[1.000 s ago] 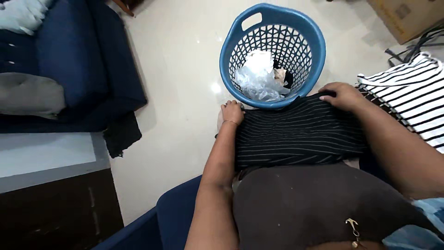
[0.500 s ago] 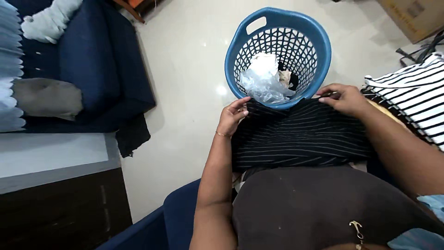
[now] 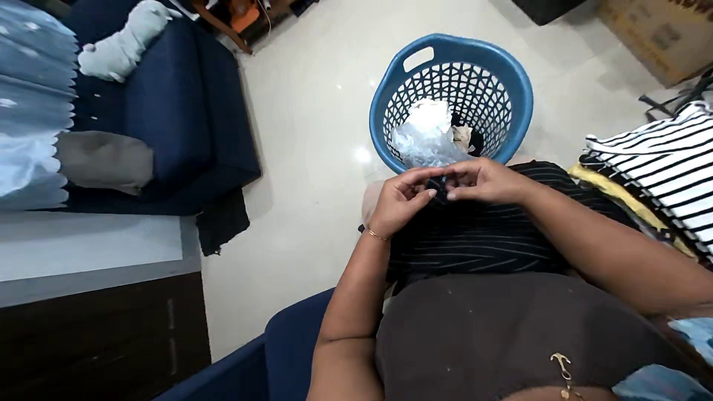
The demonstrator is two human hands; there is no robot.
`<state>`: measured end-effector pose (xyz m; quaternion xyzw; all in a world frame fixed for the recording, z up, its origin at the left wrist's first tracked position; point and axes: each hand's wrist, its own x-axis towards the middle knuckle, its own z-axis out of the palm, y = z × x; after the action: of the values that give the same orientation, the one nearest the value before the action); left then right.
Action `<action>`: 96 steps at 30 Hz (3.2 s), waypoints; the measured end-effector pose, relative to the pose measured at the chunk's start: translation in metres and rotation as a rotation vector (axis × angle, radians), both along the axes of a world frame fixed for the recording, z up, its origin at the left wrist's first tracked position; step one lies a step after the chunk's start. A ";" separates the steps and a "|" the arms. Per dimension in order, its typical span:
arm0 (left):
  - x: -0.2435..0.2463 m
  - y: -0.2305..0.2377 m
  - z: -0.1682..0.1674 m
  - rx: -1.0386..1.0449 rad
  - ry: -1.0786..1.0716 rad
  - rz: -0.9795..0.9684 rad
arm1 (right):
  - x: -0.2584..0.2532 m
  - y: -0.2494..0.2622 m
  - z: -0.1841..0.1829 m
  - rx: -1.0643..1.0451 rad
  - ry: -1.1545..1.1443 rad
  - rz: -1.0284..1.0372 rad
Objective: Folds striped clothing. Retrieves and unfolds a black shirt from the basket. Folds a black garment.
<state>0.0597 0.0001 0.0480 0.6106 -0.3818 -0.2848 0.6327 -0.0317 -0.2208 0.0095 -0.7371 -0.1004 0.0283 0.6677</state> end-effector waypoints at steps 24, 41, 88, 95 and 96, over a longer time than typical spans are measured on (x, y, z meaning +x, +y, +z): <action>-0.016 -0.036 0.037 0.882 -0.371 0.298 | -0.001 -0.005 0.042 0.020 -0.106 -0.432; 0.027 -0.027 0.082 0.716 -0.769 0.832 | -0.002 -0.047 0.170 0.264 -0.393 -0.587; 0.030 -0.058 0.099 -0.154 0.388 0.507 | -0.035 -0.085 0.193 -1.090 -0.226 -0.978; 0.023 -0.084 0.056 0.212 0.042 0.469 | -0.001 -0.020 0.099 -0.359 -0.101 -0.271; 0.013 -0.088 0.056 0.288 -0.061 0.415 | 0.004 -0.009 0.079 -0.310 -0.044 -0.257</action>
<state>0.0723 -0.0883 0.1036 0.7680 -0.2228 -0.1817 0.5722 -0.0275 -0.2300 0.0886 -0.8383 -0.0145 -0.0581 0.5418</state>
